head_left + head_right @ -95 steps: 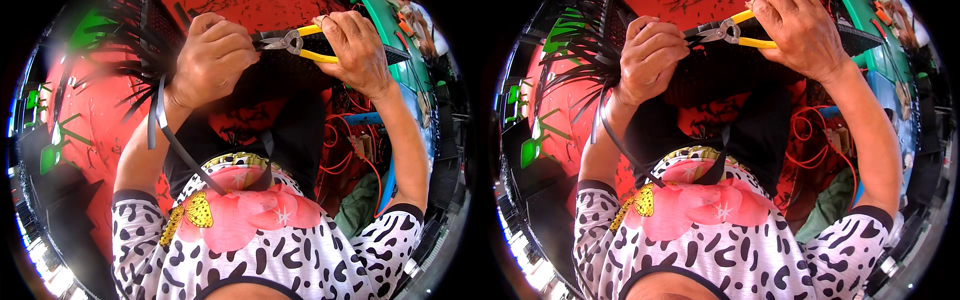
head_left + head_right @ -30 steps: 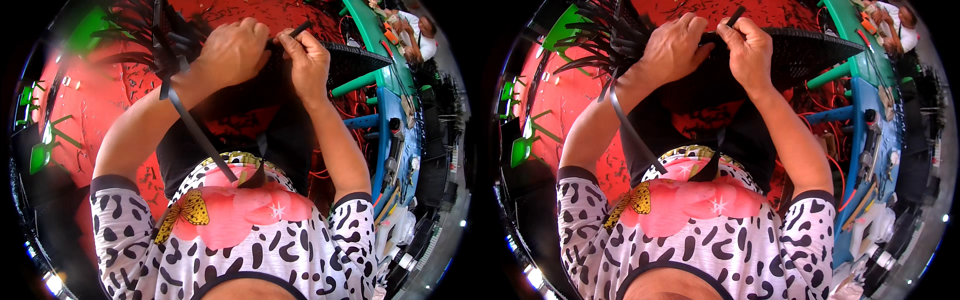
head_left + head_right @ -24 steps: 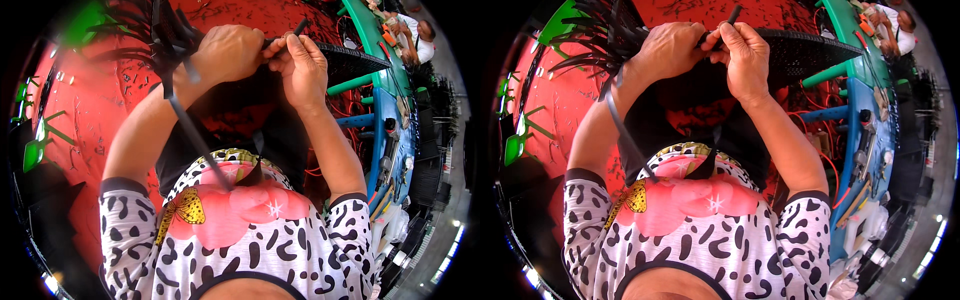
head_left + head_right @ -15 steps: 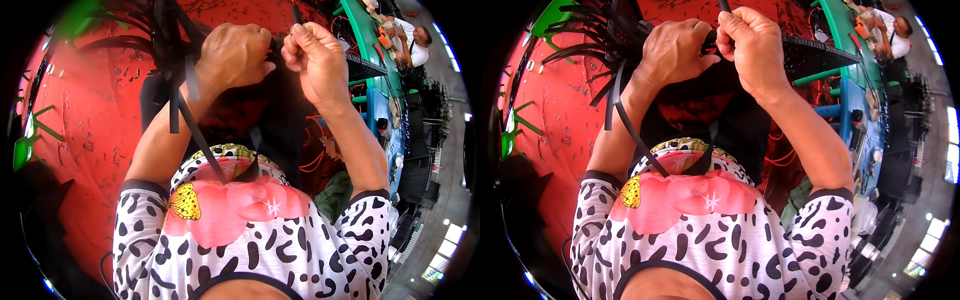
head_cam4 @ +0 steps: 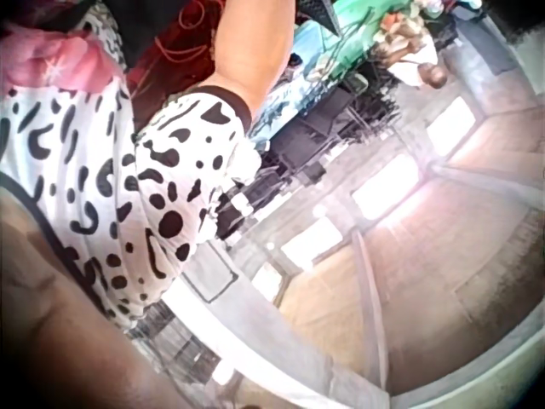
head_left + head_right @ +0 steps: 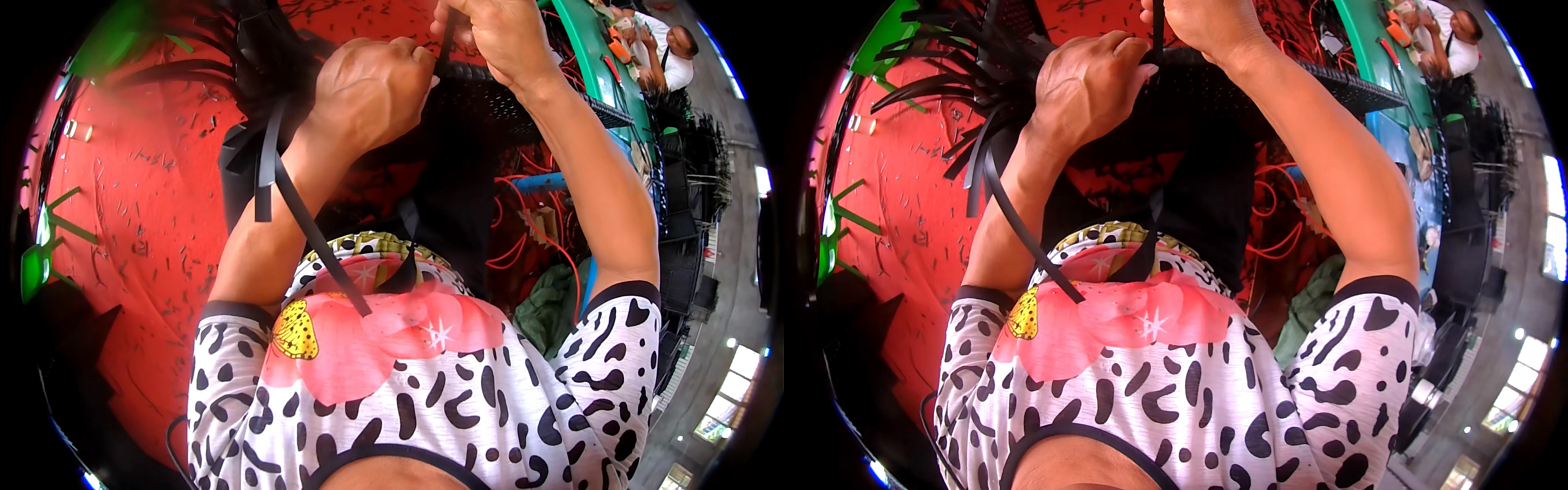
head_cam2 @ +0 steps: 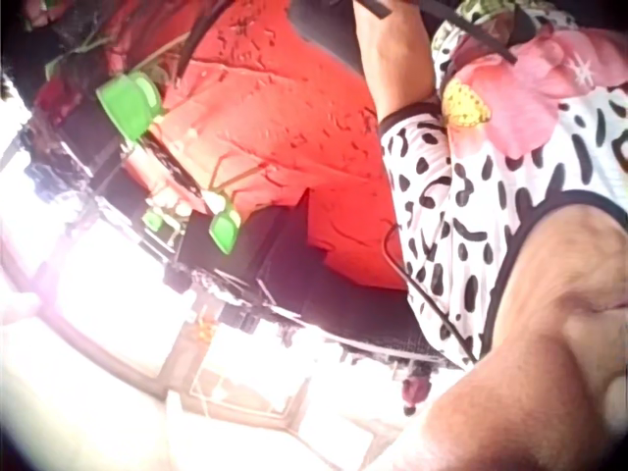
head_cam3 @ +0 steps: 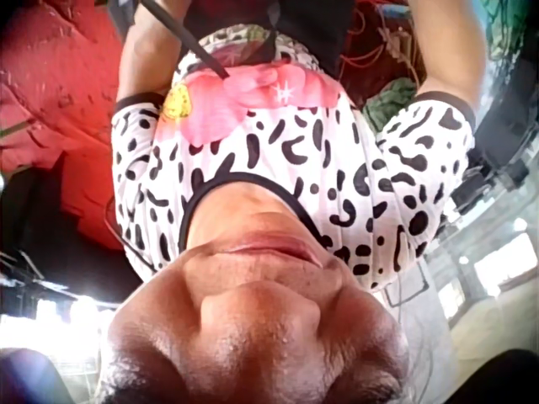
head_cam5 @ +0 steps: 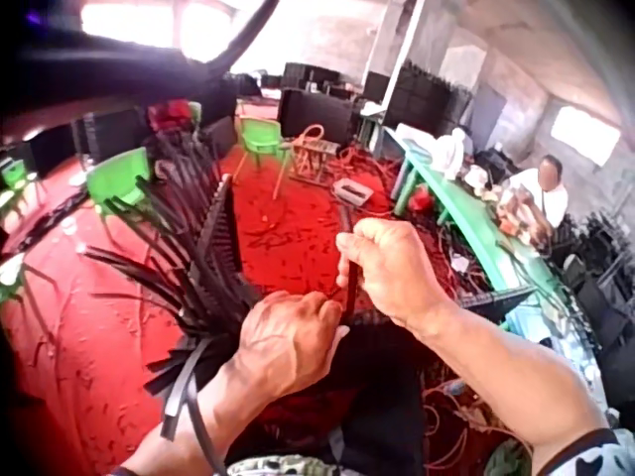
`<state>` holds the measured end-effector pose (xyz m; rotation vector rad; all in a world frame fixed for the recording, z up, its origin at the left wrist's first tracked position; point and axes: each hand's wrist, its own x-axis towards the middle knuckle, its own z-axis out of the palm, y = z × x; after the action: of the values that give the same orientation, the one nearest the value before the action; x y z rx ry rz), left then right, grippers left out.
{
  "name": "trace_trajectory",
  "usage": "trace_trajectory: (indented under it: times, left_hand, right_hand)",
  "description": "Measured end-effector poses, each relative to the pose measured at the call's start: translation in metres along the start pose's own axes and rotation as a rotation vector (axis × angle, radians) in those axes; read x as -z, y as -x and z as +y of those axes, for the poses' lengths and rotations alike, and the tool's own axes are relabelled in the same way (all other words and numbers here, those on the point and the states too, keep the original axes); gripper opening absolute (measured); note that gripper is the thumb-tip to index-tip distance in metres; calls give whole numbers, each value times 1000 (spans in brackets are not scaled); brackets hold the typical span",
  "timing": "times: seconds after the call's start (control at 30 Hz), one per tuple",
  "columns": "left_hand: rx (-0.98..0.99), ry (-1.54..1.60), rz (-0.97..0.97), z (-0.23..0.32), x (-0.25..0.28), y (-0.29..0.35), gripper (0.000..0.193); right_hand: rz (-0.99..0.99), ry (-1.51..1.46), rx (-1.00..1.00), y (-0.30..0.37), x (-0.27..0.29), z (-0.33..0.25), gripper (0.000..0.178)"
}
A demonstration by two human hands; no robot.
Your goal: The person weaves and secures black straps onto a furniture panel by hand, using a nail gun and pliers to trim and fasten the material.
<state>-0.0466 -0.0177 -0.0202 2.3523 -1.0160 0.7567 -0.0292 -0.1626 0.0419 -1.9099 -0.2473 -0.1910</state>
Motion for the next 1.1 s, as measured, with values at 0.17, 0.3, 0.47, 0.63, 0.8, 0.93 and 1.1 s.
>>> trace_trajectory:
  times: [0.17,0.3,0.47,0.63,0.8,0.93,1.1]
  left_hand:
    - [-5,-66,-23,1,5,1,18]
    - [-37,-70,2,0,7,2,19]
    - [-46,-87,25,3,8,3,19]
    - [-51,-121,4,5,12,5,24]
    - [-108,-86,26,0,18,4,27]
    - [-101,-107,42,1,13,4,25]
    - [-95,-120,61,0,10,2,20]
  right_hand:
    - [25,-47,-38,19,4,-15,31]
    - [60,-125,-46,41,3,-25,29]
    - [45,-181,-1,36,5,-20,29]
    - [77,-162,11,56,5,-21,28]
    - [96,-173,89,60,7,-16,28]
    - [75,-186,54,35,5,-13,27]
    - [83,6,84,7,1,-6,29]
